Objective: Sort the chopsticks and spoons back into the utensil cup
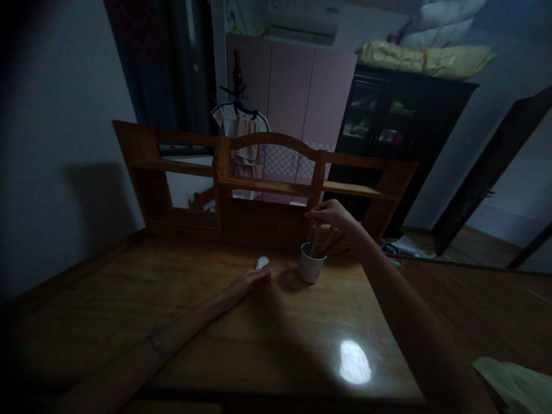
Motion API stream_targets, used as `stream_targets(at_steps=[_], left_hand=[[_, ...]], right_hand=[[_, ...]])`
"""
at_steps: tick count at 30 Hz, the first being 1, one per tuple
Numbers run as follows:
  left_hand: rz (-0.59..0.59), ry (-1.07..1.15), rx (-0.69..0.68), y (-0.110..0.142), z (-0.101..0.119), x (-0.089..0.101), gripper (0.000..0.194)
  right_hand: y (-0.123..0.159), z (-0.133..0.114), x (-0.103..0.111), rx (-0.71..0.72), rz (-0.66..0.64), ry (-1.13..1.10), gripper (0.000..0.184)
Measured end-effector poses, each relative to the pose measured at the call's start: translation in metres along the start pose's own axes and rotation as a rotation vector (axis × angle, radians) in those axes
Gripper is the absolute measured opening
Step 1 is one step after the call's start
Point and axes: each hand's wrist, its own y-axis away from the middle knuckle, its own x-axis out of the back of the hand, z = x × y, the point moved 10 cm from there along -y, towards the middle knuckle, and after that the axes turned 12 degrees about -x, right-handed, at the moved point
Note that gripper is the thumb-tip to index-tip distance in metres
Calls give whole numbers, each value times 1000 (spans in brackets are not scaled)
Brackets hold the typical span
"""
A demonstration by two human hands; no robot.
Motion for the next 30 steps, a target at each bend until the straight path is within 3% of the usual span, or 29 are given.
stream_targets(at_steps=[7, 19, 26, 30], left_hand=[[-27, -10, 3, -2, -4, -2, 48], [-56, -33, 50, 7, 3, -9, 53], [-39, -44, -7, 5, 15, -8, 51], [84, -125, -20, 4, 20, 8, 50]], right_hand=[[-23, 15, -26, -21, -73, 210, 30], [-41, 73, -82, -132, -263, 371, 33], [-38, 74, -79, -104, -225, 395, 44], [-31, 70, -67, -110, -141, 466, 45]])
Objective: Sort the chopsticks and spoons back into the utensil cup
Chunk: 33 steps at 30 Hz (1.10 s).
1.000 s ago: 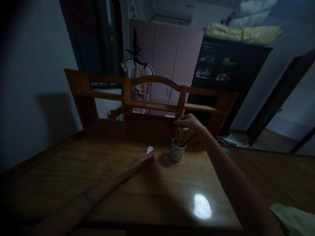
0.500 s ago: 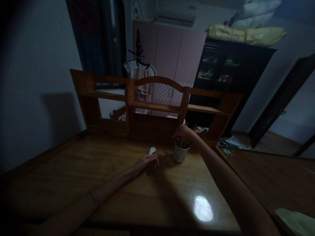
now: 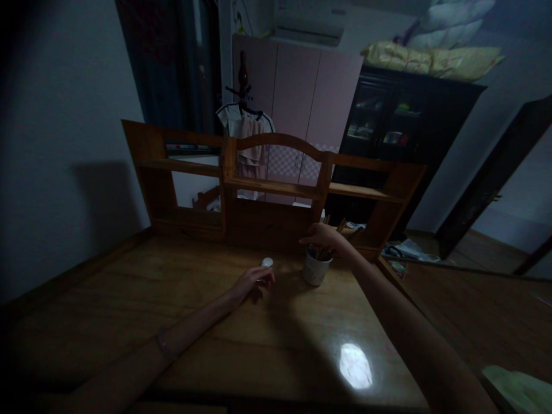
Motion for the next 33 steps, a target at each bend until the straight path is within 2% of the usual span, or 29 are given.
stream_targets(at_steps=[4, 7, 9, 11, 12, 13, 15, 17, 19, 22, 25, 28, 33], left_hand=[[143, -148, -81, -5, 6, 24, 46], [259, -316, -141, -8, 7, 46, 41], [311, -390, -160, -10, 5, 57, 33], [347, -446, -167, -9, 2, 65, 25], [359, -483, -168, -8, 2, 68, 23], [357, -534, -171, -6, 2, 69, 22], [316, -673, -182, -3, 4, 66, 23], [255, -827, -192, 1, 5, 59, 26], [216, -913, -193, 5, 5, 54, 27], [190, -928, -177, 7, 0, 53, 29], [168, -918, -141, 5, -8, 56, 31], [165, -935, -91, 2, -13, 61, 33], [125, -904, -36, 2, -22, 61, 37]], right_hand=[[11, 0, 16, -34, 127, 56, 43], [28, -10, 35, -34, 266, 71, 43], [51, -26, 51, 4, 438, 77, 40], [90, -51, 67, 101, 718, 105, 35], [109, -62, 66, 142, 804, 116, 33], [123, -72, 57, 191, 816, 121, 32], [145, -86, 25, 295, 764, 124, 30], [159, -92, -18, 393, 678, 161, 26], [168, -90, -63, 519, 591, 180, 23], [167, -74, -113, 613, 495, 119, 21], [148, -50, -131, 504, 388, -124, 18], [138, -36, -131, 409, 319, -319, 20], [138, -37, -126, 387, 273, -353, 25]])
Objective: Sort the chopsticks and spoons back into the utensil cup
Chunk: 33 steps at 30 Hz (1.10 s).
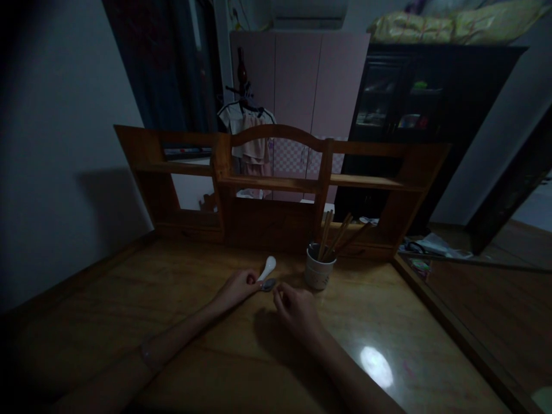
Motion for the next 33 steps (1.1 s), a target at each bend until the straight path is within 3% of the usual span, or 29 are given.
stream_targets(at_steps=[4, 9, 12, 16, 18, 22, 33], left_hand=[[29, 187, -4, -1, 3, -2, 39], [158, 474, 40, -6, 7, 5, 41], [178, 699, 82, -7, 11, 3, 42], [87, 930, 26, -7, 33, -6, 40], [37, 968, 4, -6, 41, -11, 38], [33, 993, 38, -4, 40, -17, 37], [174, 1162, 195, 1, 18, -15, 34]], right_hand=[[1, 2, 3, -32, 19, 20, 26], [-2, 12, 6, -116, 46, -81, 24], [-6, 26, 5, -218, 59, -281, 35], [-12, 44, -17, -408, -97, -709, 53], [-13, 46, -24, -443, -152, -883, 52], [-14, 46, -17, -432, -101, -1058, 36], [-12, 54, -21, -471, -124, -1078, 31]])
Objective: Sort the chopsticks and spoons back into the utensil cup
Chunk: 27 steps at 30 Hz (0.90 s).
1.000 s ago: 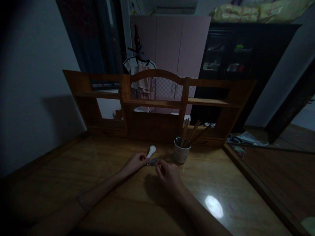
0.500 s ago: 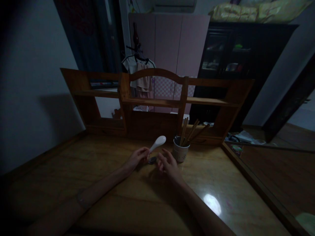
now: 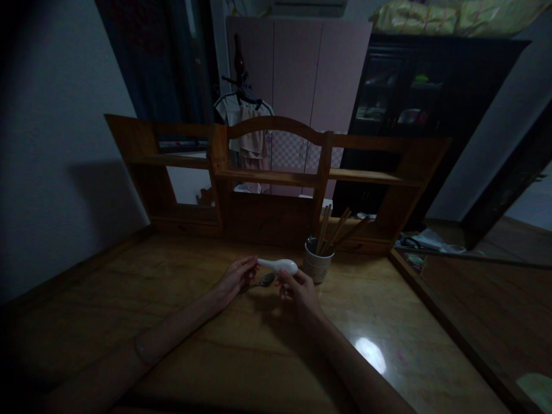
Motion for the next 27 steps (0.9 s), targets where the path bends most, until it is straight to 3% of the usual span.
stream_targets(at_steps=[12, 27], left_hand=[[-23, 90, -42, -2, 7, -3, 29], [-11, 243, 43, -3, -6, -6, 28]], right_hand=[[1, -1, 2, -35, 10, -60, 29], [-2, 8, 4, -136, -20, -249, 29]])
